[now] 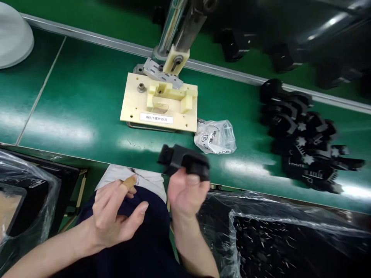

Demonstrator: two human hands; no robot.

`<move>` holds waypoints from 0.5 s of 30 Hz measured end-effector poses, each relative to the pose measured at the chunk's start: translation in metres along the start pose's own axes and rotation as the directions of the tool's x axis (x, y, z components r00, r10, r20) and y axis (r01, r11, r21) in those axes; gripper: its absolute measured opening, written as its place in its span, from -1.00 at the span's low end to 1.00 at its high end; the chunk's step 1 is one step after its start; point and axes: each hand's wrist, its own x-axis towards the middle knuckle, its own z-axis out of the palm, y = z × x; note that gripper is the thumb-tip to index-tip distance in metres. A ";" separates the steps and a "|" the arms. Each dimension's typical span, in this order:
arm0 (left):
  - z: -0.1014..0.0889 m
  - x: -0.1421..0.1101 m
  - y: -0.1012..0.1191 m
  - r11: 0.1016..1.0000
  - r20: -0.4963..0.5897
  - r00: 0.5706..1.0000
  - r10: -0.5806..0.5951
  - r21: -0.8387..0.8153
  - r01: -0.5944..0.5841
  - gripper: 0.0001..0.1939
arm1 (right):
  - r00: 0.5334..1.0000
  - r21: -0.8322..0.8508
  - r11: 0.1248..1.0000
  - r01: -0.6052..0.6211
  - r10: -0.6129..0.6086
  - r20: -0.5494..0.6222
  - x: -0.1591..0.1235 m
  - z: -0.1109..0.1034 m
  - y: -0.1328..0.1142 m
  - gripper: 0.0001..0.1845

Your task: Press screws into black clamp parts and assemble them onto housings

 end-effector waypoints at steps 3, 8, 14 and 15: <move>-0.001 -0.006 -0.008 1.000 0.020 1.000 -0.003 -0.011 0.003 -0.63 | 0.971 0.018 0.974 0.227 -0.224 -0.087 0.063 -0.015 -0.024 -0.69; -0.002 -0.019 -0.025 0.999 0.016 0.999 -0.032 0.029 0.032 -0.60 | 0.851 -0.370 0.767 0.524 -0.487 0.195 0.140 -0.010 -0.053 -0.50; -0.002 -0.019 -0.033 0.997 0.023 0.997 -0.075 -0.018 0.076 -0.55 | 0.603 -0.478 0.405 0.779 -0.276 0.749 0.185 0.021 -0.049 -0.52; -0.002 -0.018 -0.035 0.997 0.018 0.997 -0.079 -0.015 0.079 -0.53 | 0.600 -0.495 0.377 0.783 -0.247 0.760 0.189 0.024 -0.046 -0.49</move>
